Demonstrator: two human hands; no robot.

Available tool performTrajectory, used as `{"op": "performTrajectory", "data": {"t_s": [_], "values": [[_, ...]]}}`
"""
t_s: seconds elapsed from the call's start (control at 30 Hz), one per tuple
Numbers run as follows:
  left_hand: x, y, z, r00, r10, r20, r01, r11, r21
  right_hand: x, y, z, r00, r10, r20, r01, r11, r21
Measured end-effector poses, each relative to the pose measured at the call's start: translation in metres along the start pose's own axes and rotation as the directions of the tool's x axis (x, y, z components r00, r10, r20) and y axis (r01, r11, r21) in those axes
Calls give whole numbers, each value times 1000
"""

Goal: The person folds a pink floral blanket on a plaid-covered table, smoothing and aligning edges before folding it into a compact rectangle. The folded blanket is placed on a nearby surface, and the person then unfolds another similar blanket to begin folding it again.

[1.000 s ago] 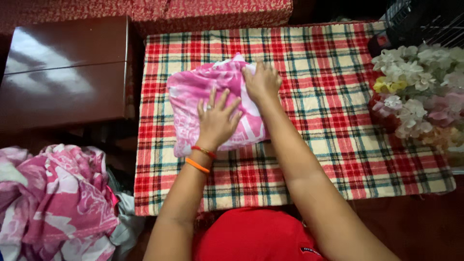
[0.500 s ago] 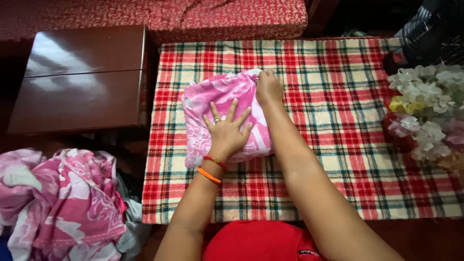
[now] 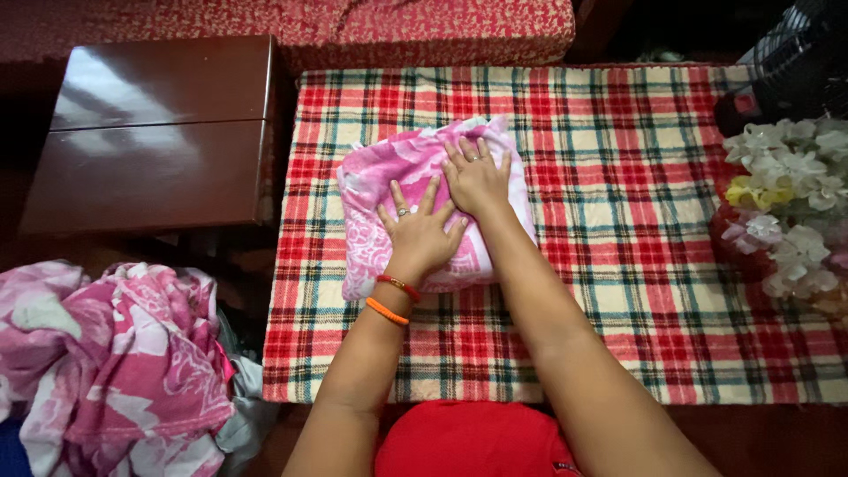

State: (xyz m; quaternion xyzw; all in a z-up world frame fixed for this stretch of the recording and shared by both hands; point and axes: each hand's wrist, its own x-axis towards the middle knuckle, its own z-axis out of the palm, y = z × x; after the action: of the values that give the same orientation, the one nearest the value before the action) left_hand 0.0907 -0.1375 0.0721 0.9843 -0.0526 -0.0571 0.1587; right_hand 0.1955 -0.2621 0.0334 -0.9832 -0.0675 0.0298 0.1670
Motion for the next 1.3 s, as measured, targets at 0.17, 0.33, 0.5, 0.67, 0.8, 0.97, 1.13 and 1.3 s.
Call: {"op": "performTrajectory", "data": {"t_s": [0.17, 0.33, 0.5, 0.67, 0.8, 0.97, 1.13, 1.3], "values": [[1, -12, -13, 999, -30, -19, 25, 977, -214, -4, 0, -24, 999, -12, 44, 7, 995, 103], [-20, -66, -25, 927, -282, -249, 193, 924, -330, -63, 0, -80, 957, 244, 155, -280, 913, 296], [-30, -110, -17, 901, -411, -139, 277, 791, -545, -113, 27, -102, 912, 246, 329, -338, 905, 259], [-24, -123, -4, 981, -193, -10, 61, 357, -932, -118, 39, -85, 966, 89, 243, -200, 852, 484], [-15, -133, -31, 967, -117, -226, -188, 270, -944, -98, 33, -87, 997, 17, 74, -64, 713, 698], [-2, -182, -143, 861, -177, -477, -201, 742, -639, -53, -20, -95, 934, -181, -308, 357, 490, 795], [-7, -242, -265, 841, -310, -444, -183, 608, -773, 2, -143, -77, 856, -191, -480, 511, 175, 842], [-7, -314, -337, 558, 4, -830, -137, 987, -87, 50, -270, -32, 822, -125, -556, 560, -7, 829]]}}
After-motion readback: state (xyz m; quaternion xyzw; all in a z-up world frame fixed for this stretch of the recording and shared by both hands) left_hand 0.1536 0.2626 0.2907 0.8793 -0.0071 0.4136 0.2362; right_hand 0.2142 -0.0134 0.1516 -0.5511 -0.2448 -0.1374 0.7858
